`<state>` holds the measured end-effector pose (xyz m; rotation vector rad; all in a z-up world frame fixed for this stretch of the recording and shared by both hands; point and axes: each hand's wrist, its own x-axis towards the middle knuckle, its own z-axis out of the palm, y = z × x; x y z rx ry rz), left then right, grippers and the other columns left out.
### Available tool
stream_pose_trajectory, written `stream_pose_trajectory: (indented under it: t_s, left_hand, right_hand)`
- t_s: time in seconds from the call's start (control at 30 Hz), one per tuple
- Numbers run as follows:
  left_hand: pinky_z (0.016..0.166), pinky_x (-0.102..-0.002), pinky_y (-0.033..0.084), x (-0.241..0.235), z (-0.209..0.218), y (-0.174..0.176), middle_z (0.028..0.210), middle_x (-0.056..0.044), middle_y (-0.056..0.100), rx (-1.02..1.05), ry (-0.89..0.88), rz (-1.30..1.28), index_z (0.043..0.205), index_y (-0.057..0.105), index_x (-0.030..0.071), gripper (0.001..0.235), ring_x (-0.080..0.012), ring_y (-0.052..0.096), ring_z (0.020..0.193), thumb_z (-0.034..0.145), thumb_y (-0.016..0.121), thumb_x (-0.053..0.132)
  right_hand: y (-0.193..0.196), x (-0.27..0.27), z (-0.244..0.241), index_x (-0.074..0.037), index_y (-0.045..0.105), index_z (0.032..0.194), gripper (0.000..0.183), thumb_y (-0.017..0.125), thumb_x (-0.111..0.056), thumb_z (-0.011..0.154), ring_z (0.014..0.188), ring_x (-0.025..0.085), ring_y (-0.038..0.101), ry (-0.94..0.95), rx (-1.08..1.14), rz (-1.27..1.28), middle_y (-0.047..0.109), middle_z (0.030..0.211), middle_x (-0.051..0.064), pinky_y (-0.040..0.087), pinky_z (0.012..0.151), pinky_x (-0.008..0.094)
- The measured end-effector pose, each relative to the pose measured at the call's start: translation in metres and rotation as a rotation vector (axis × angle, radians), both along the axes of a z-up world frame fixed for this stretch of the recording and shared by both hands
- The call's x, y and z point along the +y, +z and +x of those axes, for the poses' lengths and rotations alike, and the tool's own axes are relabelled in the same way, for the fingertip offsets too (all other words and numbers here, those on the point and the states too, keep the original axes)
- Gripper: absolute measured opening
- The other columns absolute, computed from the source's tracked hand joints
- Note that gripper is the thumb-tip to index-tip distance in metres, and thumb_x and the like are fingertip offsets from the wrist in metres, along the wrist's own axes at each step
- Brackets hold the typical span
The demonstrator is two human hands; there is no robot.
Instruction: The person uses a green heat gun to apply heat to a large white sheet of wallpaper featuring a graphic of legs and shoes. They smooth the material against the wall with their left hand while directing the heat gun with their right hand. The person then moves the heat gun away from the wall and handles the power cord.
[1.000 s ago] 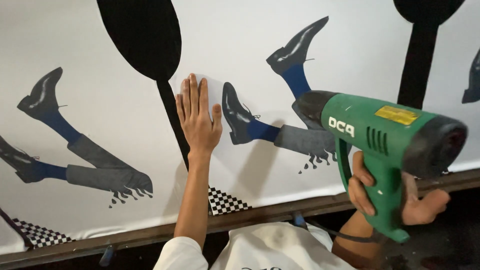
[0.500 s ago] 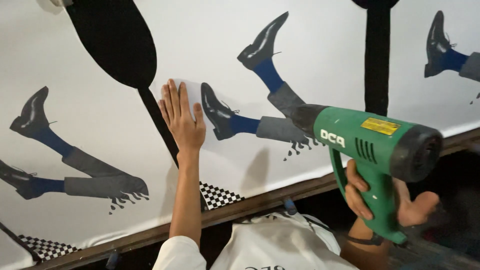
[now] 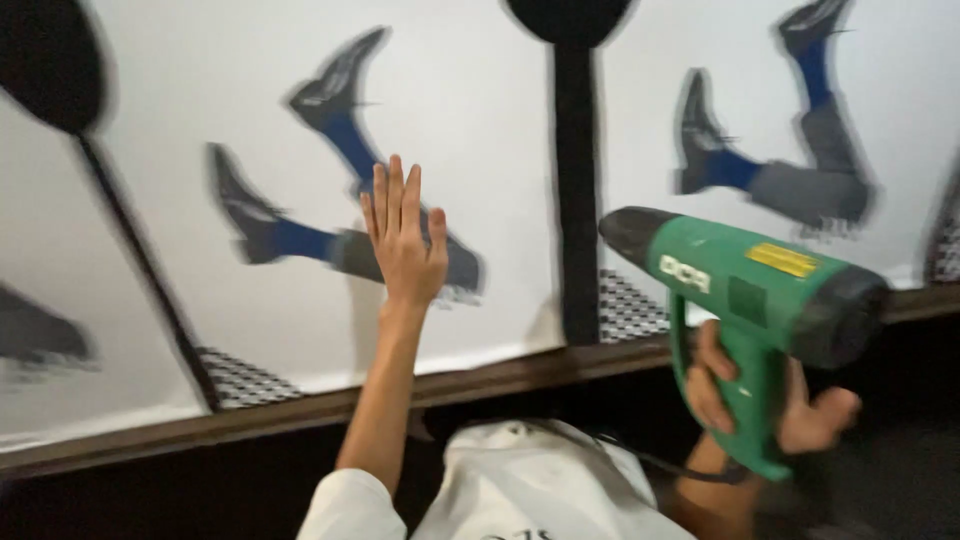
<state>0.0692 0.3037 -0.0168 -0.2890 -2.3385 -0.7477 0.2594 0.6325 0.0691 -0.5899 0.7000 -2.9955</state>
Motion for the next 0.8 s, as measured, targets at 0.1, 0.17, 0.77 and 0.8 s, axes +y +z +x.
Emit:
stream_pose_trajectory:
  t_s: [0.1,0.17,0.77,0.8]
  left_hand:
    - [0.132,-0.049,0.009,0.086,-0.003,-0.005,0.171,-0.012,0.027,-0.08,-0.048,-0.113,0.162,0.037,0.01,0.054,-0.0315,0.021,0.161,0.113,0.045,0.032]
    - [0.132,-0.051,0.011,0.135,-0.005,-0.008,0.171,-0.01,0.027,-0.079,-0.077,-0.078,0.161,0.039,0.011,0.054,-0.0304,0.021,0.161,0.113,0.048,0.032]
    - [0.132,-0.055,0.019,0.258,-0.027,-0.025,0.171,-0.009,0.026,-0.088,-0.046,-0.122,0.162,0.037,0.014,0.053,-0.029,0.024,0.162,0.113,0.049,0.033]
    - [0.133,-0.056,0.019,0.261,-0.03,-0.027,0.172,-0.009,0.025,-0.092,-0.049,-0.115,0.163,0.035,0.015,0.055,-0.0287,0.023,0.162,0.113,0.051,0.032]
  right_hand:
    - [0.012,0.064,0.001,-0.005,0.03,0.159,0.089,0.078,-0.053,0.102,0.049,0.013,0.043,-0.04,0.011,0.18,0.043,0.099,0.014,0.04,0.05,0.024]
    - [0.018,0.101,-0.003,-0.005,0.029,0.16,0.088,0.076,-0.053,0.103,0.051,0.014,0.043,-0.023,0.02,0.198,0.043,0.099,0.015,0.04,0.051,0.024]
    - [0.0,0.222,-0.069,-0.029,0.068,0.084,0.028,0.064,-0.049,0.103,0.052,0.018,0.049,0.109,0.017,0.239,0.043,0.103,0.012,0.04,0.052,0.029]
    - [0.001,0.223,-0.073,-0.031,0.072,0.085,0.026,0.066,-0.048,0.103,0.053,0.019,0.048,0.115,0.012,0.228,0.042,0.103,0.012,0.039,0.053,0.03]
